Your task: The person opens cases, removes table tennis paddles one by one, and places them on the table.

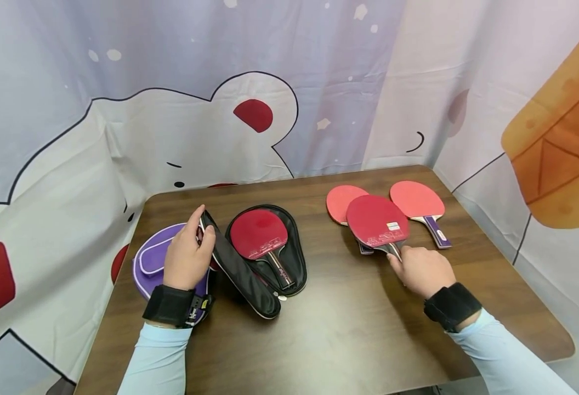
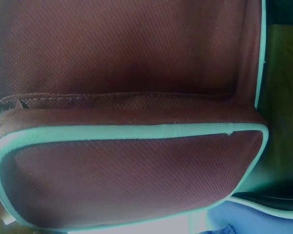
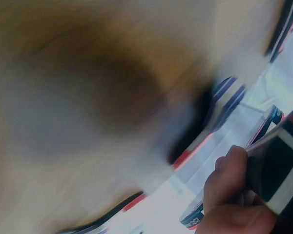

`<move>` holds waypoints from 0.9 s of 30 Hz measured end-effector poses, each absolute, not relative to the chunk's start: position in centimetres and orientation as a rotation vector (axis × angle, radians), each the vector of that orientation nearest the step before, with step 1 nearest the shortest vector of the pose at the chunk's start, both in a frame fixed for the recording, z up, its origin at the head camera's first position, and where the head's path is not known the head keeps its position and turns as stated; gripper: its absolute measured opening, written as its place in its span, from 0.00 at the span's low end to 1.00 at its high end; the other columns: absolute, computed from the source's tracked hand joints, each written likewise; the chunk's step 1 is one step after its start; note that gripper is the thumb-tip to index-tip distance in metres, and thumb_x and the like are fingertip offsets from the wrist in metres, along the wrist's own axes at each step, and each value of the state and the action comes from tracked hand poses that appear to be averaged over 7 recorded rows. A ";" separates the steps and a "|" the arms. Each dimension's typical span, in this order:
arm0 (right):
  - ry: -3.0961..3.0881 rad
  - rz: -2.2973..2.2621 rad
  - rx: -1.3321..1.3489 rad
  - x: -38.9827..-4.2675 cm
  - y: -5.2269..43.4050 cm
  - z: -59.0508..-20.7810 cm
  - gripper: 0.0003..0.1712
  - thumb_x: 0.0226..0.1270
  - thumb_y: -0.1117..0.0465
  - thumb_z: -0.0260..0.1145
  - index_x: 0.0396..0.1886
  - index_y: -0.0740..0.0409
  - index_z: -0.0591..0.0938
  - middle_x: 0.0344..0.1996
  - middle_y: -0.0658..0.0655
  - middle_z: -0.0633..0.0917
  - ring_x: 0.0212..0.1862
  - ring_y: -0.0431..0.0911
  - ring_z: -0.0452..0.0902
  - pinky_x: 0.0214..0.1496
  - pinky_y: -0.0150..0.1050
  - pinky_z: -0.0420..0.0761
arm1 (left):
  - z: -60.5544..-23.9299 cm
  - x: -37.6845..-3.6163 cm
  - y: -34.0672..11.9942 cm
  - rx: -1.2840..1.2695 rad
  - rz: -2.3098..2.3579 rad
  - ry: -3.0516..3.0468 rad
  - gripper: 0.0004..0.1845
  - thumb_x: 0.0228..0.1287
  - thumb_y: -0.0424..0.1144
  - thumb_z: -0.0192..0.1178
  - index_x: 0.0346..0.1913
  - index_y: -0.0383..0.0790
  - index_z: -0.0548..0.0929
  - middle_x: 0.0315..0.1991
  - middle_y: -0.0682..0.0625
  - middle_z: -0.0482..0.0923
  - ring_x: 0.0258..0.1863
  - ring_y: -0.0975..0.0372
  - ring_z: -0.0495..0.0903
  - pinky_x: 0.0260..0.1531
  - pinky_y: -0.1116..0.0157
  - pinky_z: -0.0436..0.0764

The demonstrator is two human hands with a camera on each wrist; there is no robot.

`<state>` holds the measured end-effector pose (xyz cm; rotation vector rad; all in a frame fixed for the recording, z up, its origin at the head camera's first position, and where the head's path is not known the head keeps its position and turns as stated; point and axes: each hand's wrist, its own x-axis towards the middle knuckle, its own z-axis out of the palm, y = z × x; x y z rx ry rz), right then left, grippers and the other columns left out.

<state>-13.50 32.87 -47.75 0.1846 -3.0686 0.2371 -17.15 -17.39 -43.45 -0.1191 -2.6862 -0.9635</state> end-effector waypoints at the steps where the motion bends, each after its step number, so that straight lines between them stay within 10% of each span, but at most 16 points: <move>1: -3.074 0.235 0.172 -13.4 33.3 -47.8 0.24 0.79 0.48 0.68 0.25 0.58 0.76 0.15 0.53 0.73 0.17 0.54 0.71 0.20 0.54 0.74 | -43.4 -17.2 -17.4 -0.118 -0.960 -2.688 0.32 0.85 0.48 0.48 0.85 0.42 0.68 0.31 0.44 0.71 0.30 0.49 0.72 0.33 0.53 0.68; 27: -3.165 0.240 0.090 -10.1 37.9 -49.9 0.24 0.78 0.51 0.66 0.20 0.56 0.75 0.14 0.55 0.74 0.17 0.57 0.73 0.21 0.59 0.76 | -43.4 -17.2 -16.8 -0.101 -0.904 -2.688 0.32 0.84 0.48 0.51 0.84 0.43 0.70 0.31 0.46 0.69 0.30 0.49 0.71 0.33 0.53 0.67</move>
